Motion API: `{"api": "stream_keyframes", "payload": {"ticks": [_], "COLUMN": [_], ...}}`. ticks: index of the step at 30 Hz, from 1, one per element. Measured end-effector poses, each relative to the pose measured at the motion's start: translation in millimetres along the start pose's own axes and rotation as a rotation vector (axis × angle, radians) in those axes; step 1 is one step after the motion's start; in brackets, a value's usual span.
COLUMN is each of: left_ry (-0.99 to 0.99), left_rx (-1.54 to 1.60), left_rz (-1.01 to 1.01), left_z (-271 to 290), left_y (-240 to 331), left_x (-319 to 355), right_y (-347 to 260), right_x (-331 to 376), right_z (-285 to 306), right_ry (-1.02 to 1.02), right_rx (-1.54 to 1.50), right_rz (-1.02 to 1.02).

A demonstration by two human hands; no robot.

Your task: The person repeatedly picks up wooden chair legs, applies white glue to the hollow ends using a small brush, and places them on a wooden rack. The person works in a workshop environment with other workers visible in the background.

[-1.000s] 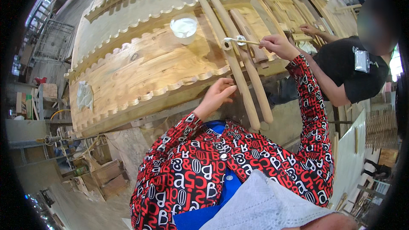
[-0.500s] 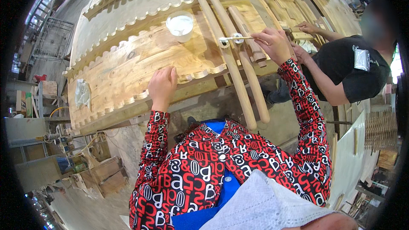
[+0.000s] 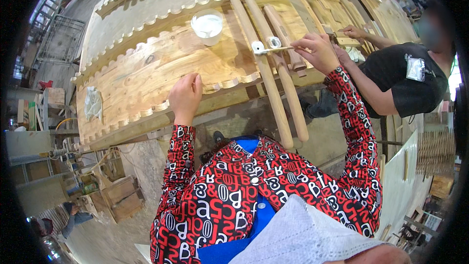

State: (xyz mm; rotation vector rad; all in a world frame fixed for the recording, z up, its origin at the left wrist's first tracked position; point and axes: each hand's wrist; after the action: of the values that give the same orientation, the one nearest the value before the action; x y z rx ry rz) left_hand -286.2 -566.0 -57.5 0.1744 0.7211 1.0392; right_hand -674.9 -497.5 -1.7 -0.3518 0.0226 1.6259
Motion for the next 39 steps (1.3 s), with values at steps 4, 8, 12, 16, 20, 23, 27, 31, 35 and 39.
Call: {"api": "stream_keyframes", "payload": {"ticks": [4,8,12,16,20,23,27,31,35,39], "left_ry": [-0.001,0.011,0.031,-0.011,0.007,-0.02,-0.021,-0.033,-0.003,0.006], "left_rx": [0.017,-0.003,0.006,0.029,0.004,-0.001,0.011,0.02,0.029,0.042], "left_rz": [0.041,0.004,0.002,0.047,0.011,0.035,0.031,0.017,-0.056,-0.09], "left_z": [-2,-3,-3,-4,-7,-8,-7,-5,-4,-4], "left_y": [-1,-3,-2,-3,-5,-4,0,3,2,1], "left_x": [1,-1,0,0,1,1,-1,-1,0,-1], "right_y": [7,8,6,0,-7,-17,-52,-117,-152,-153], "right_x": [1,4,0,-4,0,-13,-54,-84,-92,-103], "right_z": [-1,-3,-6,-7,12,39,68,67,66,54], "right_ry": [0.145,0.056,0.108,0.173,0.019,0.126,0.183,-0.079,-0.219,-0.336], "right_rx": [-0.031,0.022,0.07,0.11,0.201,0.381,0.735,0.966,1.11,1.104], "right_rz": [0.032,0.064,0.014,0.149,0.049,0.238,0.476,0.568,0.565,0.552]}}
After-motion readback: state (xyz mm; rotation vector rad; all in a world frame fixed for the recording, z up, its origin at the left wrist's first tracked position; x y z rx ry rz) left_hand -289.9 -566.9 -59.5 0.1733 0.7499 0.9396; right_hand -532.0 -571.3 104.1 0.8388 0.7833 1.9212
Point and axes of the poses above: each hand's wrist, its own x-axis away from the middle knuckle, its own z-axis out of the back of the hand, y = z × x, and after that the axes turned 5 degrees about x, right-handed
